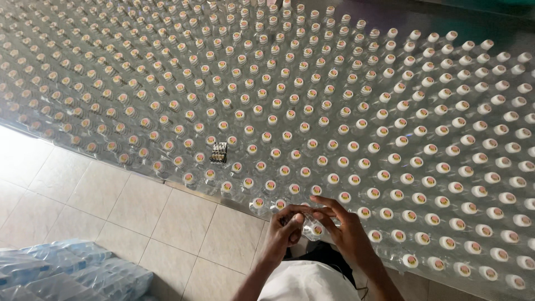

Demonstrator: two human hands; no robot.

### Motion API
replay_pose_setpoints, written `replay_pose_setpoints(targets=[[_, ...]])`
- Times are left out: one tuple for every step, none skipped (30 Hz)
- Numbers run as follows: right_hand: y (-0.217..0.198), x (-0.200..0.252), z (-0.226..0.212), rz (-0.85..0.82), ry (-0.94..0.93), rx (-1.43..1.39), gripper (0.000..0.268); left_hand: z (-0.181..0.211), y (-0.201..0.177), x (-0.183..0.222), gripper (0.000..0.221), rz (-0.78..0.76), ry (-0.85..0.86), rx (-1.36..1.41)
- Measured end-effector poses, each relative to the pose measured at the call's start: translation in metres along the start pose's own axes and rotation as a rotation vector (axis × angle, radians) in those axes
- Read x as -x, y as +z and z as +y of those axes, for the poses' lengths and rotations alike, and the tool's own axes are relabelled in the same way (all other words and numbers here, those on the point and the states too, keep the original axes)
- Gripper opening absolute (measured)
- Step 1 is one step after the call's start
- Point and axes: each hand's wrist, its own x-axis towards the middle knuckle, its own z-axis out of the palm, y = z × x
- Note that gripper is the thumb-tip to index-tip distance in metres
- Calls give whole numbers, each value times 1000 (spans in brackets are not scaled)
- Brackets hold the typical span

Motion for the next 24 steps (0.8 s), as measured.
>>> replay_pose_setpoints(targets=[[-1,-1,5,8,3,0,44,-3,-1,-3,34,-8,-4,0],[-3,-2,10,1,-18,26,43,-7,-1,-6,38,1,3,-19],[-5,-1,16,-2,-34,51,43,-11,-1,-9,43,6,5,-38],[-6,-2,18,8,-26,50,43,-15,0,-15,43,-4,-4,-38],[-8,-1,20,2,-104,85,38,-20,2,-18,34,14,32,-93],[-11,0,21,-4,-182,121,34,-24,4,-22,27,32,68,-148],[-14,1,23,3,-177,118,34,-23,7,-24,27,26,63,-150],[-17,2,25,24,-183,105,33,-22,11,-27,22,41,55,-177],[-20,2,28,47,-191,93,32,-21,14,-30,17,53,51,-204],[-26,-2,30,57,-188,91,32,-21,15,-37,17,44,47,-207],[-31,-5,33,104,-354,108,26,-23,15,-42,16,25,126,-301],[-36,-7,37,150,-521,127,21,-25,15,-47,16,6,206,-393],[-42,-9,31,152,-517,125,21,-19,20,-52,16,3,202,-394],[-49,-12,24,177,-484,89,18,-12,26,-58,14,19,162,-427],[-55,-14,16,201,-451,53,15,-4,32,-64,14,35,122,-461],[-60,-17,23,203,-447,51,15,-3,36,-68,14,33,118,-463],[-66,-23,29,195,-446,26,14,0,40,-75,13,16,139,-519],[-72,-29,34,187,-446,2,13,4,44,-82,12,0,160,-574],[-78,-39,42,190,-448,3,13,2,44,-90,12,-4,163,-575],[-83,-50,51,160,-445,11,12,0,43,-99,13,-4,187,-640],[-87,-59,60,123,-441,20,11,-4,43,-107,13,2,208,-702],[-90,-67,61,119,-441,23,11,-7,42,-113,13,5,209,-698],[-92,-75,62,52,-420,61,12,-9,40,-120,14,4,206,-749],[-94,-84,62,-14,-398,99,13,-11,37,-126,15,3,203,-801]])
